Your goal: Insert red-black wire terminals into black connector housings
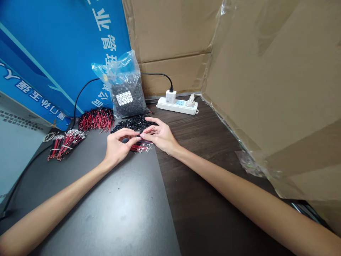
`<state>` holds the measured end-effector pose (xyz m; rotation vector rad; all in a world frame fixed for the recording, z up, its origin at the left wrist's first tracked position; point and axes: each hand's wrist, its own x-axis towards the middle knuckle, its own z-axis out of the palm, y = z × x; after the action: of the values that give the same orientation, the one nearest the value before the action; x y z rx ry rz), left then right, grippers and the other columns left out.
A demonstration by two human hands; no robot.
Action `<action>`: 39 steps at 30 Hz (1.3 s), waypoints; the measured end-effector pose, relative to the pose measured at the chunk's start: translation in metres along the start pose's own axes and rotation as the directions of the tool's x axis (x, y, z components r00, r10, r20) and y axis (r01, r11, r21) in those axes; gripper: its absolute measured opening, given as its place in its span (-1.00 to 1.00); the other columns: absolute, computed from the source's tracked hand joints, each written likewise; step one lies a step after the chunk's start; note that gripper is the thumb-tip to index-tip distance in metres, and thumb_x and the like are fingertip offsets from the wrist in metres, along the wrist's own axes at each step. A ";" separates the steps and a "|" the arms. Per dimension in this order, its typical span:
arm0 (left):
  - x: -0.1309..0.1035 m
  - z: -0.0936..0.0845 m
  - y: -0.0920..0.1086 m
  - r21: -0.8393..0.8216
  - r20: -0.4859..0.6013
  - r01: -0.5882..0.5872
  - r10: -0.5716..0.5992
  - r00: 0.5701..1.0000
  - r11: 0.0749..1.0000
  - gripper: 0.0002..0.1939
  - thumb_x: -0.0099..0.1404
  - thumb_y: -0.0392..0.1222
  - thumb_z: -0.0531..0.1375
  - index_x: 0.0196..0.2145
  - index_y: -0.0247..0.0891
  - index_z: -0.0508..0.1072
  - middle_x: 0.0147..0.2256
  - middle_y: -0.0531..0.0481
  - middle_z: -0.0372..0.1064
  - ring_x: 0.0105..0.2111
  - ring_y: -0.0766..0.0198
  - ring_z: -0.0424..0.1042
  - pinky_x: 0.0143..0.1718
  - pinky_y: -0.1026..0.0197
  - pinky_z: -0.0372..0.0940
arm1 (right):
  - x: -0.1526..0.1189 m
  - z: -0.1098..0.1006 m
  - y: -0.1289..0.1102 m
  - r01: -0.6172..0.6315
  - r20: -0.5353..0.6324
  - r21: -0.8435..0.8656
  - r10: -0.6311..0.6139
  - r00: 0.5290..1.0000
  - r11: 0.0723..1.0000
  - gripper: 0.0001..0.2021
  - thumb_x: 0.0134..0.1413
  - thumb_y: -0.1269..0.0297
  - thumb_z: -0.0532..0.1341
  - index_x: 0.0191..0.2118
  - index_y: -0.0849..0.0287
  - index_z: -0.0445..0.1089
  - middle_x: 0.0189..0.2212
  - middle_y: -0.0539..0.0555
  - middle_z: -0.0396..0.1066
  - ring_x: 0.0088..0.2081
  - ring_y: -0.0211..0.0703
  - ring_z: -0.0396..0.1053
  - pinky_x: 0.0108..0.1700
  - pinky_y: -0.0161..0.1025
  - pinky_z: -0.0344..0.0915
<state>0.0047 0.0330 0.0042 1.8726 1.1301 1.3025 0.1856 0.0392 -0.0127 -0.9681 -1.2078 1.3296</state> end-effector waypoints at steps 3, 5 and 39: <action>-0.001 0.000 0.000 -0.006 -0.001 0.011 -0.011 1.000 1.000 -0.95 0.12 -0.30 0.38 -0.40 -0.20 0.65 -0.37 -0.02 0.58 -0.39 0.26 0.50 -0.34 0.20 0.40 | 0.000 -0.001 0.000 0.011 0.013 -0.029 -0.011 1.000 1.000 -0.23 -0.27 0.15 0.53 0.14 0.17 0.35 -0.39 0.04 0.55 -0.30 -0.09 0.52 -0.21 -0.14 0.45; -0.001 0.000 0.000 -0.006 -0.003 0.001 -0.001 1.000 1.000 -0.95 0.12 -0.30 0.38 -0.42 -0.19 0.65 -0.36 -0.03 0.58 -0.37 0.24 0.52 -0.30 0.18 0.42 | -0.001 -0.001 -0.001 0.015 0.021 -0.042 -0.014 1.000 0.999 -0.20 -0.27 0.14 0.53 0.16 0.19 0.34 -0.39 0.05 0.56 -0.31 -0.09 0.52 -0.20 -0.13 0.45; 0.000 -0.001 0.002 0.039 0.020 -0.077 0.077 0.997 0.996 -0.95 0.21 -0.29 0.33 -0.33 -0.20 0.61 -0.34 0.00 0.54 -0.41 0.31 0.45 -0.36 0.23 0.38 | 0.000 0.000 -0.004 -0.030 0.036 0.057 0.028 0.999 0.998 -0.27 -0.27 0.17 0.54 0.10 0.19 0.37 -0.42 0.00 0.53 -0.35 -0.17 0.48 -0.26 -0.21 0.41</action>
<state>0.0043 0.0319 0.0060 1.9705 1.0915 1.3113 0.1857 0.0392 -0.0089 -0.9275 -1.1794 1.4016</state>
